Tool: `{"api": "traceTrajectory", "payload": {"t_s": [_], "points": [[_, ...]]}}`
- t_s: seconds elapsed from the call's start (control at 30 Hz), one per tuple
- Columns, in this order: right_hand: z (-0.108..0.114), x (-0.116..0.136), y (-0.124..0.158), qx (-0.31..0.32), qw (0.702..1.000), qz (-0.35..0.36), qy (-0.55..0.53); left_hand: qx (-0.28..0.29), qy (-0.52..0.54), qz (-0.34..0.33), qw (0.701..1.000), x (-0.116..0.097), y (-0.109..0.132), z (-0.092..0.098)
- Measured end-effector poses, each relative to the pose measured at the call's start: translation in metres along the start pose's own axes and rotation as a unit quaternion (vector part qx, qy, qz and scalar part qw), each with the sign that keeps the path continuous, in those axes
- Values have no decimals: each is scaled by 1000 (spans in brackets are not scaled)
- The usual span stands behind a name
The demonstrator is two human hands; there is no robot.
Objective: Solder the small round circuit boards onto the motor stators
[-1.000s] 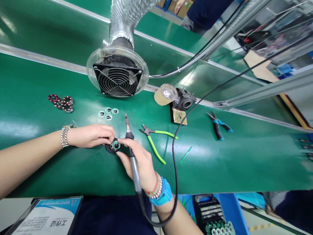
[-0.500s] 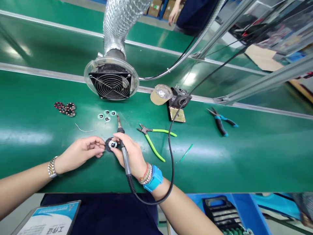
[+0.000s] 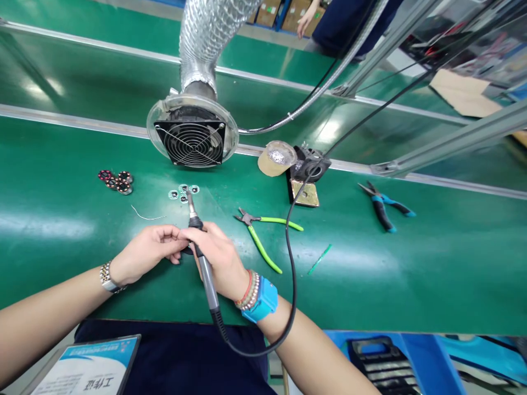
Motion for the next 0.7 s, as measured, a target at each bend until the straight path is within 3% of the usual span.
{"api": "traceTrajectory", "payload": {"t_s": [0.1,0.3,0.7], "points": [[-4,-3,0,16,999,36,9,9,6,3,1000,0,0,1],[-6,-2,2,-7,1000,-13,11,10,24,15,1000,2,0,4],[-3,4,2,-28,999,-33,-18,14,6,9,1000,1,0,3]]}}
Point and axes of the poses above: each hand's wrist, its own y-axis away from the middle knuckle, its own z-axis out of the back of the hand, x = y × z, the point moved 1 cm from there along -y, towards the middle knuckle, and after that the axes turned 14 degrees about y, right-handed, at the moved point
